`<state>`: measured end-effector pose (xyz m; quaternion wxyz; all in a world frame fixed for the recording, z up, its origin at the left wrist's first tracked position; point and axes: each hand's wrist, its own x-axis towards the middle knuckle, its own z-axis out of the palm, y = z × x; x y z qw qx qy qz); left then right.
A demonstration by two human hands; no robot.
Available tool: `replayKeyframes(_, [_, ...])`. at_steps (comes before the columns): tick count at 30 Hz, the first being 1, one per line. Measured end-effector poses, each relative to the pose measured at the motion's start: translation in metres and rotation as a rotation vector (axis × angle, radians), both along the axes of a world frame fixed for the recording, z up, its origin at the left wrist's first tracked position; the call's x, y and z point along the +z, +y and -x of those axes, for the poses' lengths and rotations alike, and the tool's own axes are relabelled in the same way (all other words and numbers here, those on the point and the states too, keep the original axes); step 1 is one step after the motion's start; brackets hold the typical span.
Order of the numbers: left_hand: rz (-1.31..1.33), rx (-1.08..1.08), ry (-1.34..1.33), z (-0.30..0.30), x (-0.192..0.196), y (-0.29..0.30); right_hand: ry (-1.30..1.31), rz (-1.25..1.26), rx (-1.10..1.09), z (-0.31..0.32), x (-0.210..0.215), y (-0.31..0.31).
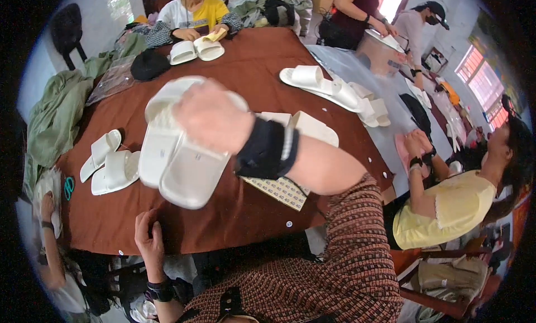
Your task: Inspecting, assembling, and applying labels to white and pink slippers in a manufacturing setting.
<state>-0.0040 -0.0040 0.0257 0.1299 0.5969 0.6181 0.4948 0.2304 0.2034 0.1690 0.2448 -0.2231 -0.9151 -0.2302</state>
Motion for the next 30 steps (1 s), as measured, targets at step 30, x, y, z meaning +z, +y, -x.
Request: replayKeyframes(30, [0.322,0.376,0.447,0.251,0.006,0.126,0.004,0.341,-0.503,-0.170,0.014,-0.053])
